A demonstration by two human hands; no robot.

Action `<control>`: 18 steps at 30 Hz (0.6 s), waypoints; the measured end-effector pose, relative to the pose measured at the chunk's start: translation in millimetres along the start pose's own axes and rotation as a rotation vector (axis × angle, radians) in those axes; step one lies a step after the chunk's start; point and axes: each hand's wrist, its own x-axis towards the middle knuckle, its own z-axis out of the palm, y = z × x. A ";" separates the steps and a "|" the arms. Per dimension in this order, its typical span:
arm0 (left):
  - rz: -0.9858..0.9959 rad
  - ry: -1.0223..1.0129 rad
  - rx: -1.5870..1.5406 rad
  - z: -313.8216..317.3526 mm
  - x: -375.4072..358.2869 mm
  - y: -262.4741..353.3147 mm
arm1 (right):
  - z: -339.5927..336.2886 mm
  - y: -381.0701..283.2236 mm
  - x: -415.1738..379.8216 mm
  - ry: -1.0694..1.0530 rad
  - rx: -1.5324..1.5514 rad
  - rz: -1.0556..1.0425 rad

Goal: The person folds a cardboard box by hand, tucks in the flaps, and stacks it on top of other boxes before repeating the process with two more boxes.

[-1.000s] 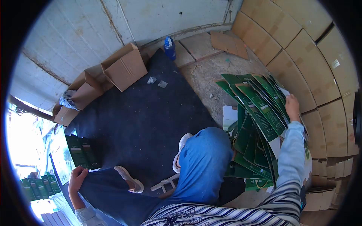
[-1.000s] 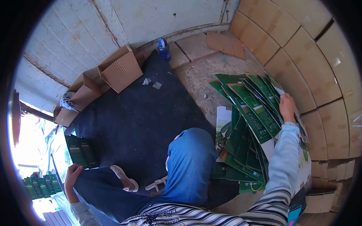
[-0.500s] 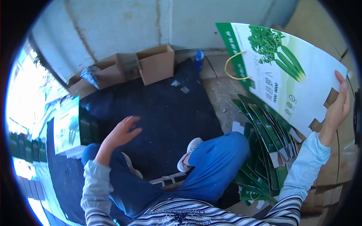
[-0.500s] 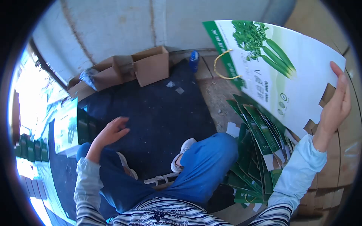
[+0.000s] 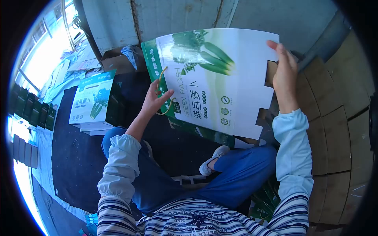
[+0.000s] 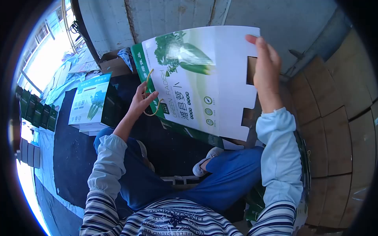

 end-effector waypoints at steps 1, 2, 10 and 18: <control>-0.061 -0.034 -0.058 -4.1 1.1 1.3 | 20.2 -9.2 -4.5 -0.054 -0.100 -0.056; -0.130 -0.091 -0.209 -5.5 -3.1 12.0 | 34.9 -10.1 -4.4 -0.079 -0.119 -0.124; 0.479 0.475 0.513 -37.9 -30.8 51.7 | 98.1 -21.3 -25.6 -0.635 -0.172 -0.448; -0.059 -0.320 -0.191 -29.2 -52.4 17.6 | 123.9 13.3 -102.2 -0.892 -0.144 -0.346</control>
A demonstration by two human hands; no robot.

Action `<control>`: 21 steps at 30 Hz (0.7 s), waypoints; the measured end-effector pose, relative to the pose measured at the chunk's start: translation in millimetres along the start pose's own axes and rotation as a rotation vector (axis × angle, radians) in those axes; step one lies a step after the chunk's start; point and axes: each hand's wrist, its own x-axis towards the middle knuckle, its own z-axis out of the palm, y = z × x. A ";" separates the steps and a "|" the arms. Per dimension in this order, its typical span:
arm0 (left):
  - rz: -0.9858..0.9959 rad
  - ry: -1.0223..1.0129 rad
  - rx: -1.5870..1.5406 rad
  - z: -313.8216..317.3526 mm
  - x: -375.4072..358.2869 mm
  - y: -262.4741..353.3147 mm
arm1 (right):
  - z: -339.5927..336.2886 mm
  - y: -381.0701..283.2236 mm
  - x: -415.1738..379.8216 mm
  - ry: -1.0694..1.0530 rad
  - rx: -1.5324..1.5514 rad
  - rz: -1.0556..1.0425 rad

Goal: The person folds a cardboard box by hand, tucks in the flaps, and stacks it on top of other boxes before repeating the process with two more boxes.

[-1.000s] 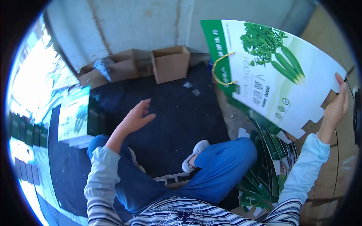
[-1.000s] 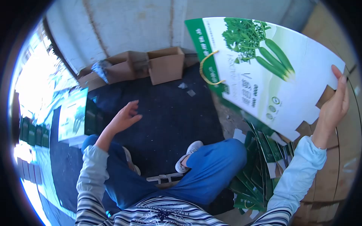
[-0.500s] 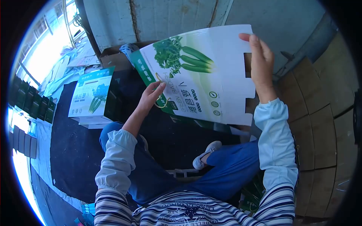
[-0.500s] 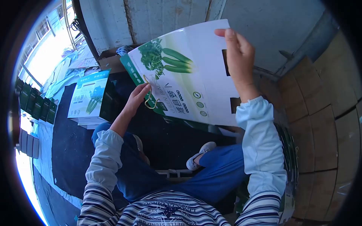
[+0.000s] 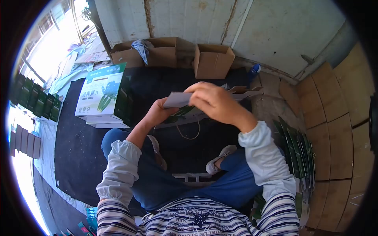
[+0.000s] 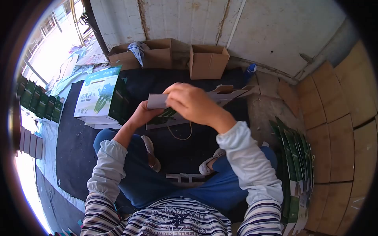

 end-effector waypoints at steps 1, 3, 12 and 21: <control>-0.021 -0.002 0.009 -4.8 -1.4 2.3 | -13.2 0.9 -4.4 0.006 -0.011 -0.011; -0.054 -0.010 0.016 -9.6 -1.3 6.9 | -41.0 20.3 -17.2 0.125 -0.121 0.129; 0.009 -0.031 0.163 -25.1 4.8 13.8 | -75.2 74.1 -69.4 -0.351 -0.131 0.518; -0.100 -0.291 -0.671 -36.5 -3.1 58.4 | -74.7 62.8 -38.3 -0.181 -0.529 0.196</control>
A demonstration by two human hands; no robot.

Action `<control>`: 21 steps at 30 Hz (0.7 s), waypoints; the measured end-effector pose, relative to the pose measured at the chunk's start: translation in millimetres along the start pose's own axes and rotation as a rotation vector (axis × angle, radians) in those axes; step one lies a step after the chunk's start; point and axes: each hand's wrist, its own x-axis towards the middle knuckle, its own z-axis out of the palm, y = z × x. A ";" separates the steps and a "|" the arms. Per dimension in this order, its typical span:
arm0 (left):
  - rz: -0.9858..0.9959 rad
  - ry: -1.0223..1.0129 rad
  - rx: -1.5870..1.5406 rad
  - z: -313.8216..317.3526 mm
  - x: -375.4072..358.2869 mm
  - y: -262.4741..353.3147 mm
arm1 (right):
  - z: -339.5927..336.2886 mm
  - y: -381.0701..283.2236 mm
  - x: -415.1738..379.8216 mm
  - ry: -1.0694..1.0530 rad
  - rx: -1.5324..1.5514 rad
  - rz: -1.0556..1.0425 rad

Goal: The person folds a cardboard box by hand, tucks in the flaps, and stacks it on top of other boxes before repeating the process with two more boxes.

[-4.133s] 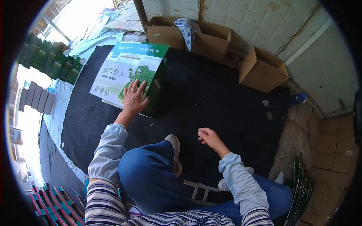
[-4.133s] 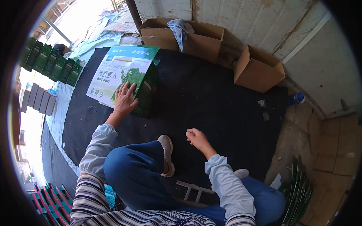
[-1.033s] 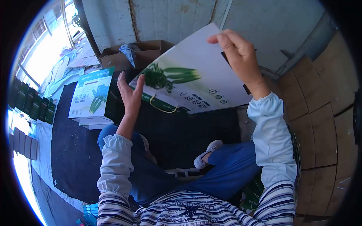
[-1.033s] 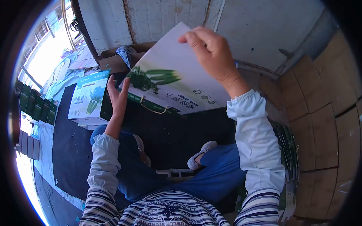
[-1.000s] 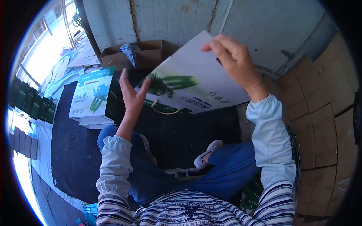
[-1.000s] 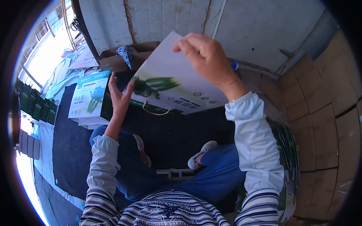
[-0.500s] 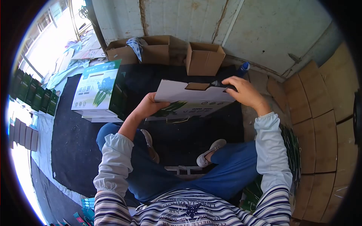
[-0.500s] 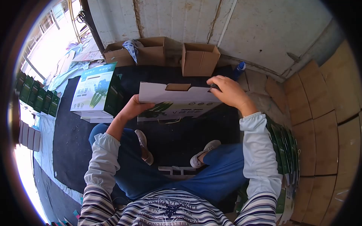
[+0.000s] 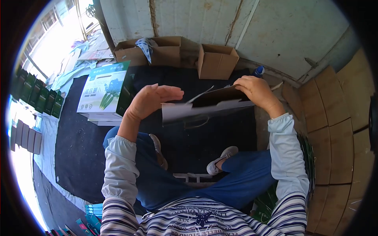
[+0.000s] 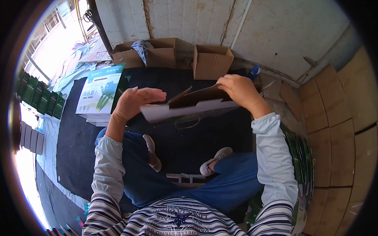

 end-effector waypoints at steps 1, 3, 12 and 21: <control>-0.063 0.045 0.166 0.8 2.7 -5.5 | -0.8 -8.4 6.0 -0.002 -0.030 -0.064; -0.135 0.071 0.555 -0.5 9.4 -22.2 | 1.4 -31.5 20.5 -0.051 -0.124 -0.171; -0.118 0.149 1.076 -5.1 55.7 -59.3 | 62.6 -93.1 85.6 -0.224 -0.109 -0.373; -0.140 0.218 1.095 -10.0 53.9 -69.2 | 66.7 -35.8 57.6 -0.180 -0.121 -0.217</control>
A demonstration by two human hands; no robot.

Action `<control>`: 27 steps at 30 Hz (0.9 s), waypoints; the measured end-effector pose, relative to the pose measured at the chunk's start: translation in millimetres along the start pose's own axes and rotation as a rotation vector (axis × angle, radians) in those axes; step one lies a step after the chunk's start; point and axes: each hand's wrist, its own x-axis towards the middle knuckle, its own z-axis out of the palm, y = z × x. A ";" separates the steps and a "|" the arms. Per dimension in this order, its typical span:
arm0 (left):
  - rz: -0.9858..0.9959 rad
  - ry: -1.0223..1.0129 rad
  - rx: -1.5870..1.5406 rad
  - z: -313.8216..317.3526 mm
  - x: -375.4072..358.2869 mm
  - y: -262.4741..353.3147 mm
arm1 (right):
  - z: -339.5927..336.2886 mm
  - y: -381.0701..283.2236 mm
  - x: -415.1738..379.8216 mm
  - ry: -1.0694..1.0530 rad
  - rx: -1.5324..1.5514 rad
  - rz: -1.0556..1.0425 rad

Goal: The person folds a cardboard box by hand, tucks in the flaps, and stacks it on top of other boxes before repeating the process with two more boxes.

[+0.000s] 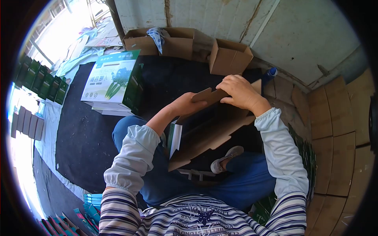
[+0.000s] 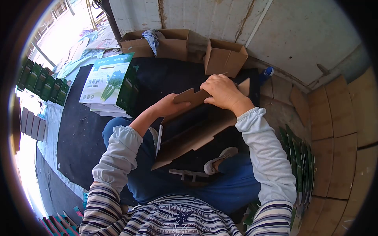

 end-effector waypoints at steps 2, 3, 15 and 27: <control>0.010 -0.080 -0.022 2.0 -1.3 10.7 | -12.2 -2.4 -1.4 -0.307 -0.136 0.078; 0.040 -0.076 -0.045 1.4 -2.5 15.6 | -9.4 -0.8 -3.7 -0.322 -0.116 0.068; 0.084 1.210 -0.202 -70.0 -6.3 -19.7 | 17.4 79.4 -49.6 -0.181 0.385 0.463; 0.012 0.555 0.036 -10.9 23.2 -26.1 | 32.1 25.9 -29.1 0.025 0.615 0.642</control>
